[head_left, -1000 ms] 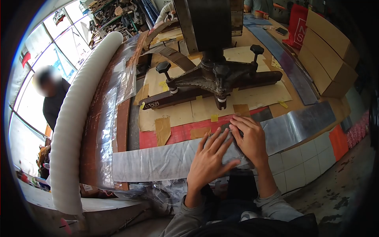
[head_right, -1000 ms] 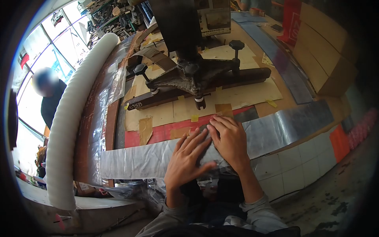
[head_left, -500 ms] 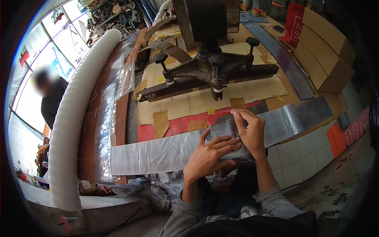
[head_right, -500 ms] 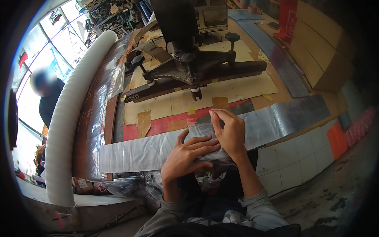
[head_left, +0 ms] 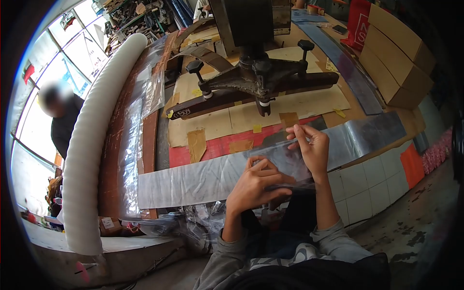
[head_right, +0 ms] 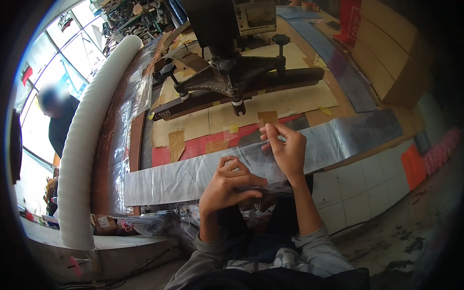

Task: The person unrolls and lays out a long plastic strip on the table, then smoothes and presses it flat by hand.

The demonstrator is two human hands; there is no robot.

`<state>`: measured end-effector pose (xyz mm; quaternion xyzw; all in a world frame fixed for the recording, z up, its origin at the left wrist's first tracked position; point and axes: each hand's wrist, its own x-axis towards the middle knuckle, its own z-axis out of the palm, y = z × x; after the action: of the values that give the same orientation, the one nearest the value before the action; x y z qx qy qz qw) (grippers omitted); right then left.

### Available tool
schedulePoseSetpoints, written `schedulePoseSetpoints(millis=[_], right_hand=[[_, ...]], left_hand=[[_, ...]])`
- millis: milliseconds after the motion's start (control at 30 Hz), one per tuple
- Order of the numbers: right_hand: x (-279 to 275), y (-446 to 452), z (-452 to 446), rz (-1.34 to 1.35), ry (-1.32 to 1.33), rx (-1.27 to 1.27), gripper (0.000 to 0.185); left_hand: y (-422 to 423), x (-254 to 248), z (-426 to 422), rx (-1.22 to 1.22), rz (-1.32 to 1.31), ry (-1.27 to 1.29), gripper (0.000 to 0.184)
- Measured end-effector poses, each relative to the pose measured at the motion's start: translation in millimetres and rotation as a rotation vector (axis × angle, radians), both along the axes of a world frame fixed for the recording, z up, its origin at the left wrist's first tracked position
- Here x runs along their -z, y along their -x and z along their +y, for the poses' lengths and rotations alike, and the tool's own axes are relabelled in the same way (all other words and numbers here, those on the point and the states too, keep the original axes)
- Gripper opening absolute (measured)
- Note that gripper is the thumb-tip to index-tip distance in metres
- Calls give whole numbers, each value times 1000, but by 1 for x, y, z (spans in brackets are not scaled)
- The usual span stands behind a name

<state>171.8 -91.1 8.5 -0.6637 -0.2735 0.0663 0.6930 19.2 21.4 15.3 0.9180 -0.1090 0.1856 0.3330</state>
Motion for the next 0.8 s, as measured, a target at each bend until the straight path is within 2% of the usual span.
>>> schedulePoseSetpoints(millis=[100, 200, 233, 333, 400, 500, 600, 700, 800], right_hand=[[1, 1, 0, -34, 114, 15, 28], [-12, 2, -5, -138, 299, -30, 29], [-20, 1, -8, -209, 390, -57, 29], [-37, -13, -8, -503, 546, -65, 27], [-35, -36, 2, -675, 617, -81, 25], [-20, -69, 23, -833, 797, -174, 38], [2, -71, 33, -924, 761, -117, 30], [5, -78, 38, -802, 756, -166, 27], [5, -78, 38, -853, 739, -165, 22]], left_hand=[[-5, -12, 0, -197, -166, -60, 40], [-14, 9, 1, -560, -24, -120, 45], [-13, 13, 0, -525, -12, -240, 45], [-13, 7, -2, -377, 33, -211, 43], [-12, 8, -2, -380, 26, -216, 41], [-13, 10, -2, -379, 28, -210, 41], [-13, 8, -2, -385, 18, -211, 40], [-12, 8, -4, -391, 6, -221, 38], [-13, 9, -4, -398, 3, -242, 38]])
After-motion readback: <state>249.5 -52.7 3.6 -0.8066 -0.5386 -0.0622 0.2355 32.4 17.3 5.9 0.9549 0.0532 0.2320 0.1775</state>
